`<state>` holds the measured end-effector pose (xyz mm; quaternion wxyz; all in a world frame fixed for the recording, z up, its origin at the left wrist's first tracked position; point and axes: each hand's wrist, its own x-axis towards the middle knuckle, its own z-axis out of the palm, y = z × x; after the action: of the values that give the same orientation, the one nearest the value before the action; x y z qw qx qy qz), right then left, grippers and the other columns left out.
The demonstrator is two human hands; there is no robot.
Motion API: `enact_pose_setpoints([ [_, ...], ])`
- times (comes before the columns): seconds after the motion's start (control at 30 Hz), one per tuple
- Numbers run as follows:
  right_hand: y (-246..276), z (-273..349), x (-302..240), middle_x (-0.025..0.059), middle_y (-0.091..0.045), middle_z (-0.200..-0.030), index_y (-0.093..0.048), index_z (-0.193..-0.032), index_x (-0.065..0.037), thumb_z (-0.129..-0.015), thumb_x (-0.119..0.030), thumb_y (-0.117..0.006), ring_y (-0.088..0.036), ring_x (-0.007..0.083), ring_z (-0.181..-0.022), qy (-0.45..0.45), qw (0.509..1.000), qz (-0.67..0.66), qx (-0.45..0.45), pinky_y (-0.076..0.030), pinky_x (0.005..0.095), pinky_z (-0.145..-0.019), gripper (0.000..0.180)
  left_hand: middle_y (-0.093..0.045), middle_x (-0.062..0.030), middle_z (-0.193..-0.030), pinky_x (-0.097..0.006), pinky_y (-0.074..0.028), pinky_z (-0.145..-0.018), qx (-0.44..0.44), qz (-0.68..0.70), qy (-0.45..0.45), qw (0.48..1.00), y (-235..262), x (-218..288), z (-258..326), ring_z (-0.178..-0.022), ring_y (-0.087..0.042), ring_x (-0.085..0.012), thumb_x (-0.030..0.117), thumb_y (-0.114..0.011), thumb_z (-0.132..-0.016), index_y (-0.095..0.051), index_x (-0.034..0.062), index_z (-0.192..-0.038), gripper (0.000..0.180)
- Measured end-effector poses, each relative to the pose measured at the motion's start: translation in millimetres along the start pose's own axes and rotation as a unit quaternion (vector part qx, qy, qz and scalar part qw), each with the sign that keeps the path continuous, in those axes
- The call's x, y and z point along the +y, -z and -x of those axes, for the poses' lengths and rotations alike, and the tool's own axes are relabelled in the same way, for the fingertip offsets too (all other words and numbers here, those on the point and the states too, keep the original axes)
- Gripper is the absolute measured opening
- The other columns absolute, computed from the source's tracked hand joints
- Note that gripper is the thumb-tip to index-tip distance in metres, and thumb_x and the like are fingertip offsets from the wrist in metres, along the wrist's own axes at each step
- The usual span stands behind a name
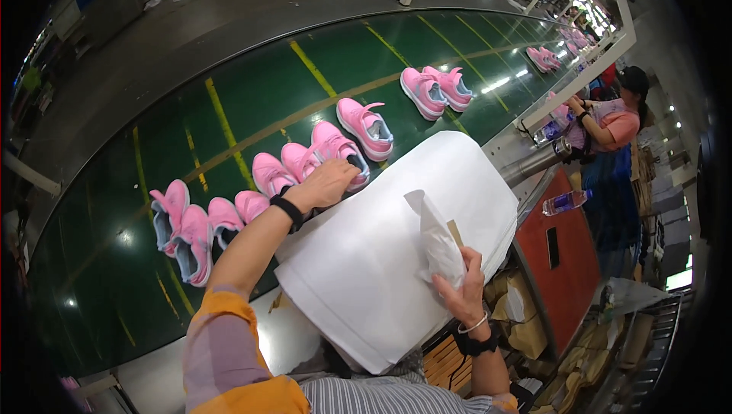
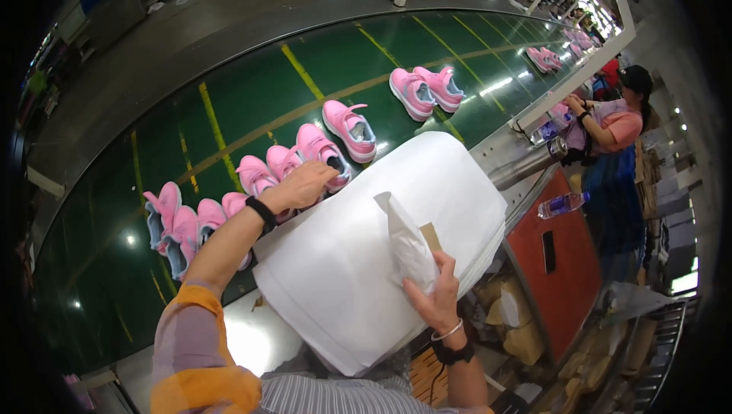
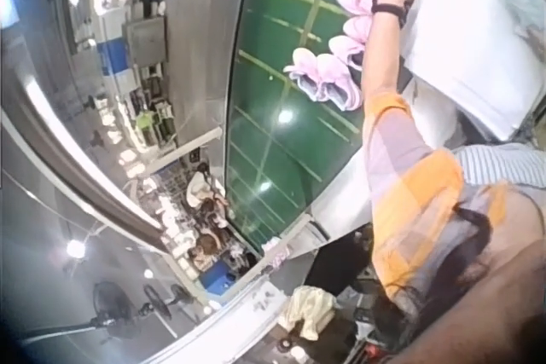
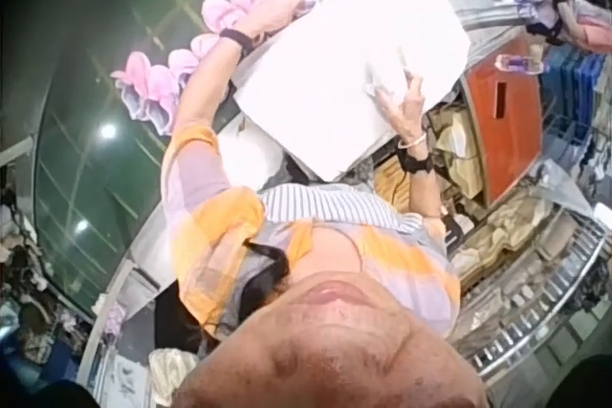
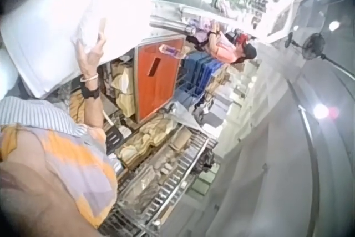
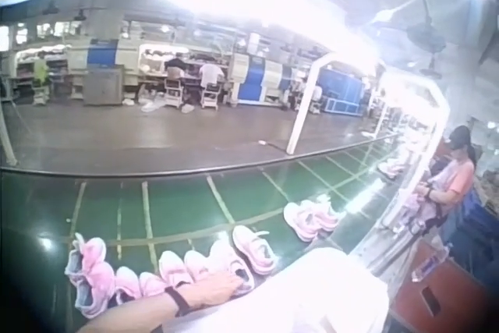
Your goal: Cleaning and preparing pink sneakers on an assembly line by inserting paper/tissue and wiping them down.
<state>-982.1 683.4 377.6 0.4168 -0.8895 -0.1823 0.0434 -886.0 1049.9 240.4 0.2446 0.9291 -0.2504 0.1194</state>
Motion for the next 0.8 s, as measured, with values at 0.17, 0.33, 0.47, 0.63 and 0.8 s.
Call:
enact_pose_setpoints([
  [0.17,-1.9,4.6,9.7,0.0245,-0.065,-0.108,-0.043,-0.125,0.004,-0.076,-0.015,-0.080,-0.068,0.0322,-0.099,-0.036,0.999,-0.019,0.000,-0.052,0.0384,-0.088,0.065,-0.062,-0.0101,-0.080,-0.042,-0.040,-0.094,-0.063,-0.113,0.046,0.991,-47.2,-31.3,-9.8,-0.086,-0.061,-0.0258,0.024,-0.061,-0.090,-0.056,0.0099,-0.086,0.015],
  [0.33,8.3,0.5,5.4,0.0218,-0.065,-0.106,-0.045,-0.126,0.004,-0.074,-0.015,-0.082,-0.067,0.0334,-0.094,-0.021,0.998,0.031,-0.043,-0.053,0.0393,-0.085,0.066,-0.065,-0.0115,-0.079,-0.042,-0.040,-0.091,-0.009,-0.105,0.083,0.991,-5.8,-53.1,66.6,-0.083,-0.062,-0.0290,0.028,-0.064,-0.089,-0.060,0.0074,-0.083,0.021],
  [0.47,16.2,-9.7,-12.6,0.0229,-0.066,-0.104,-0.049,-0.125,0.003,-0.072,-0.013,-0.082,-0.067,0.0330,-0.091,0.016,0.997,0.061,-0.048,-0.053,0.0396,-0.084,0.064,-0.063,-0.0118,-0.080,-0.044,-0.039,-0.095,-0.114,-0.138,0.203,0.963,48.9,-36.2,156.1,-0.085,-0.061,-0.0293,0.031,-0.067,-0.088,-0.061,0.0072,-0.084,0.025],
  [0.63,-13.2,-48.6,-57.6,0.0226,-0.066,-0.105,-0.050,-0.126,0.000,-0.073,-0.008,-0.080,-0.068,0.0354,-0.091,0.103,0.990,0.074,-0.060,-0.054,0.0394,-0.082,0.061,-0.065,-0.0129,-0.090,-0.044,-0.041,-0.094,0.023,-0.004,0.247,0.969,80.2,-3.6,219.4,-0.091,-0.060,-0.0304,0.028,-0.068,-0.090,-0.066,0.0041,-0.095,0.025],
  [0.8,-103.3,-104.5,-116.0,0.0169,-0.062,-0.098,-0.052,-0.128,-0.005,-0.072,-0.013,-0.080,-0.066,0.0380,-0.082,0.265,0.947,0.144,-0.113,-0.054,0.0444,-0.070,0.063,-0.068,-0.0137,-0.090,-0.046,-0.047,-0.087,0.228,-0.055,0.436,0.869,85.1,-22.5,231.7,-0.092,-0.061,-0.0364,0.030,-0.063,-0.093,-0.068,0.0012,-0.094,0.029],
])
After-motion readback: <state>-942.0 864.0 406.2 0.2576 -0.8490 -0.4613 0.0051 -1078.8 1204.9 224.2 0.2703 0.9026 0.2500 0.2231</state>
